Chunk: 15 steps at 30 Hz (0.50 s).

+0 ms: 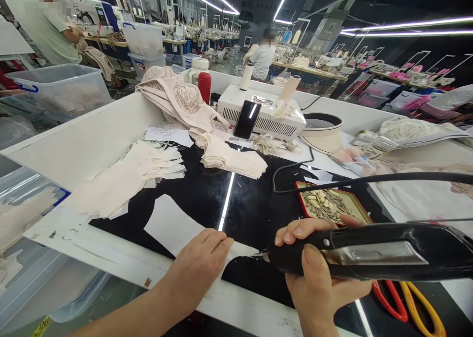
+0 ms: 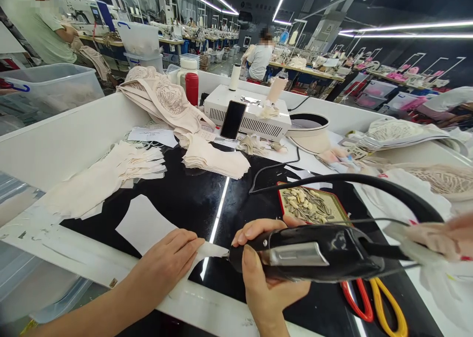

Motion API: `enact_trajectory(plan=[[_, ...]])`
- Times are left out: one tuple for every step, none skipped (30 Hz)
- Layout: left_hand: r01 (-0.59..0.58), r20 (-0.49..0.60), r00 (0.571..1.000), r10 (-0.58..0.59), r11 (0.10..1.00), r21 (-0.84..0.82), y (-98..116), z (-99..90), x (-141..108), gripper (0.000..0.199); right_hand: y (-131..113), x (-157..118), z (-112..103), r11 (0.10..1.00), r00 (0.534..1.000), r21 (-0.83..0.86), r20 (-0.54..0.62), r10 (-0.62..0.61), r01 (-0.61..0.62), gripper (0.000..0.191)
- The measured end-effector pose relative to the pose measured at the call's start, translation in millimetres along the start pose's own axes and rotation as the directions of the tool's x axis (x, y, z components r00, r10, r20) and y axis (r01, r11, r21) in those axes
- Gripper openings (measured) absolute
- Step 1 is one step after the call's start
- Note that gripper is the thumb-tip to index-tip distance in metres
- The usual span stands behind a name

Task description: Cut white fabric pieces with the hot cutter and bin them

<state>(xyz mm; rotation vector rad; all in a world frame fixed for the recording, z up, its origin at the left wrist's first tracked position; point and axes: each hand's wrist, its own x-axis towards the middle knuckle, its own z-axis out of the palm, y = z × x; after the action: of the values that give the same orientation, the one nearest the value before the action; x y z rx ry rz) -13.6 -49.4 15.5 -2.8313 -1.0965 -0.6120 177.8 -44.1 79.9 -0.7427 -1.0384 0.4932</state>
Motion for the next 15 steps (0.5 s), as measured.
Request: enact_trajectory(plan=[[0.001,0.007,1.000,-0.001,1.000,0.007,0.6,-0.7,0.3,0.037,-0.6,-0.6,-0.4,1.000,1.000,-0.005,-0.004,-0.004,0.004,0.050],[0.003,0.009,1.000,-0.003,1.000,0.003,1.0,-1.3,0.5,0.035,-1.2,-1.1,-0.7,1.000,1.000,-0.009,-0.008,-0.008,0.007,0.050],[0.006,0.009,1.000,-0.006,1.000,-0.009,1.2,-1.7,0.8,0.034,-1.7,-1.6,-0.9,1.000,1.000,-0.011,-0.012,-0.009,0.009,0.051],[0.010,0.004,1.000,-0.010,1.000,-0.025,1.4,-1.9,0.9,0.032,-2.2,-2.2,-1.1,1.000,1.000,-0.013,-0.015,-0.008,0.008,0.051],[0.015,-0.002,1.000,-0.015,0.999,-0.045,1.4,-1.9,1.0,0.031,-2.5,-2.8,-1.1,1.000,1.000,-0.014,-0.017,-0.009,0.008,0.051],[0.021,-0.009,1.000,-0.021,0.998,-0.064,1.5,-1.7,0.9,0.030,-2.7,-3.5,-1.2,1.000,1.000,-0.015,-0.017,-0.007,0.007,0.051],[0.028,-0.017,0.999,-0.029,0.996,-0.079,1.5,-1.4,0.7,0.028,-2.7,-4.2,-1.3,1.000,1.000,-0.017,-0.017,-0.007,0.007,0.051],[0.036,-0.024,0.999,-0.038,0.995,-0.091,1.4,-1.0,0.4,0.027,-2.7,-5.0,-1.4,1.000,1.000,-0.018,-0.017,-0.008,0.008,0.051],[0.043,-0.029,0.998,-0.046,0.994,-0.101,1.2,-0.7,0.1,0.026,-2.6,-5.8,-1.5,1.000,1.000,-0.020,-0.016,-0.009,0.009,0.051],[0.048,-0.033,0.998,-0.052,0.993,-0.109,1.0,-0.4,-0.1,0.026,-2.6,-6.5,-1.6,1.000,1.000,-0.023,-0.016,-0.010,0.010,0.051],[0.050,-0.033,0.998,-0.054,0.992,-0.115,0.8,-0.4,-0.4,0.026,-2.6,-7.1,-1.6,1.000,1.000,-0.027,-0.016,-0.011,0.010,0.051],[0.050,-0.036,0.998,-0.054,0.992,-0.120,0.5,-0.7,-0.7,0.026,-2.8,-7.7,-1.5,0.999,1.000,-0.031,-0.018,-0.008,0.008,0.050],[0.047,-0.037,0.998,-0.052,0.991,-0.125,0.2,-1.2,-0.9,0.028,-3.2,-8.3,-1.2,0.999,1.000,-0.035,-0.022,-0.008,0.007,0.050],[0.043,-0.041,0.998,-0.049,0.990,-0.133,0.1,-2.0,-1.0,0.029,-3.8,-8.9,-0.9,0.999,1.000,-0.039,-0.026,-0.005,0.004,0.050],[0.041,-0.045,0.998,-0.048,0.989,-0.139,0.1,-2.9,-1.1,0.030,-4.6,-9.5,-0.5,0.999,1.000,-0.041,-0.031,0.001,-0.002,0.050]])
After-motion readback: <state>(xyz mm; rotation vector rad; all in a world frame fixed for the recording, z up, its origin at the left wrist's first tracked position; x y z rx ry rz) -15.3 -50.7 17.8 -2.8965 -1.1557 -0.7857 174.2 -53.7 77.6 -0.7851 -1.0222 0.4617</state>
